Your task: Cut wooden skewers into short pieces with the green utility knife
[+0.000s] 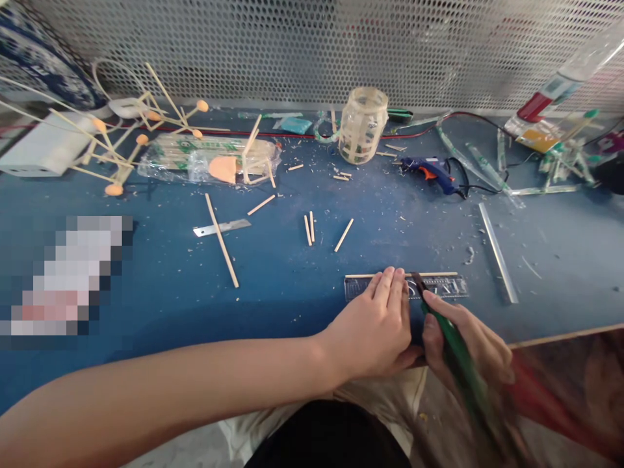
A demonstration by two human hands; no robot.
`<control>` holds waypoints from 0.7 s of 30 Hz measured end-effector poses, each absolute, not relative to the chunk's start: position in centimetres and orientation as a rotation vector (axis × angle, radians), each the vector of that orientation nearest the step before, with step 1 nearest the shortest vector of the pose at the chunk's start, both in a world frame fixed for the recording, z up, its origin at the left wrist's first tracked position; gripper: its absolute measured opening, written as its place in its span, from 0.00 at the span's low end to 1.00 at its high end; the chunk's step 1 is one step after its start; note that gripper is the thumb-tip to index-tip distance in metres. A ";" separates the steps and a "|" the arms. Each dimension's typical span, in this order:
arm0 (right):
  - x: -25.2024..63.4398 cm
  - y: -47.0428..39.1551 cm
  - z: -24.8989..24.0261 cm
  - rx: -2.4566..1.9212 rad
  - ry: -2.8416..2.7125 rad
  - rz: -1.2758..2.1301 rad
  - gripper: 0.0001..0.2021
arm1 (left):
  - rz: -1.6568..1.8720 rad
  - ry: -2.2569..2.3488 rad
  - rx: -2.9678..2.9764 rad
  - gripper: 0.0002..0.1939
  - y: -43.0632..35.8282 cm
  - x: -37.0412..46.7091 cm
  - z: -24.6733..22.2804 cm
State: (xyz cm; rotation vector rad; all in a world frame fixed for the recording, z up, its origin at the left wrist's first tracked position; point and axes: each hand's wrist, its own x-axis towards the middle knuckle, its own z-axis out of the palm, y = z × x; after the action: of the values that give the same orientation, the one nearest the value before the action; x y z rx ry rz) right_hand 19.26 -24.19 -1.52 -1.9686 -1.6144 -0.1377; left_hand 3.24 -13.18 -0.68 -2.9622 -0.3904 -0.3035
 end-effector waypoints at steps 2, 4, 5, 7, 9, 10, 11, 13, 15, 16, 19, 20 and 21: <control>19.4 -24.2 -1.9 -1.942 -1.629 -0.132 0.39 | -0.297 -0.396 -2.971 0.39 -13.1 3.2 -0.6; 19.5 -24.1 -2.3 -1.878 -1.626 -0.131 0.38 | -0.293 -0.403 -2.981 0.39 -13.1 3.3 -0.6; 19.6 -24.1 -2.5 -1.846 -1.624 -0.139 0.38 | -0.288 -0.404 -2.983 0.39 -13.1 3.3 -0.6; 19.8 -24.2 -2.8 -1.806 -1.623 -0.181 0.37 | -0.280 -0.401 -2.977 0.39 -13.1 3.4 -0.6; 19.9 -24.4 -3.1 -1.807 -1.621 -0.240 0.37 | -0.280 -0.392 -2.970 0.41 -13.1 3.4 -0.6; 20.0 -24.4 -3.3 -1.805 -1.623 -0.265 0.37 | -0.283 -0.387 -2.972 0.42 -13.1 3.4 -0.6; 20.0 -24.5 -3.4 -1.805 -1.622 -0.280 0.37 | -0.285 -0.380 -2.978 0.42 -13.1 3.4 -0.6; 20.0 -24.7 -3.6 -1.801 -1.616 -0.295 0.37 | -0.280 -0.366 -2.997 0.43 -13.0 3.4 -0.6; 19.9 -24.7 -3.9 -1.804 -1.607 -0.304 0.37 | -0.262 -0.358 -3.016 0.43 -12.9 3.4 -0.5; 19.8 -24.8 -3.9 -1.809 -1.603 -0.302 0.38 | -0.252 -0.357 -3.021 0.42 -12.9 3.4 -0.5; 19.8 -24.9 -3.6 -1.838 -1.586 -0.270 0.38 | -0.240 -0.362 -3.016 0.43 -12.9 3.4 -0.5; 19.8 -24.9 -3.3 -1.854 -1.572 -0.256 0.38 | -0.240 -0.362 -3.014 0.43 -12.9 3.4 -0.5; 19.9 -24.9 -2.8 -1.861 -1.586 -0.212 0.39 | -0.239 -0.362 -3.014 0.44 -12.9 3.4 -0.5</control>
State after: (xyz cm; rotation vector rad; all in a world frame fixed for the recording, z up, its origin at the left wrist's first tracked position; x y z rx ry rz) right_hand 19.95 -24.93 -2.84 -1.8611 -1.5860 -0.2124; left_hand 3.40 -12.94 -0.53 -3.0142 -0.3625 -0.2394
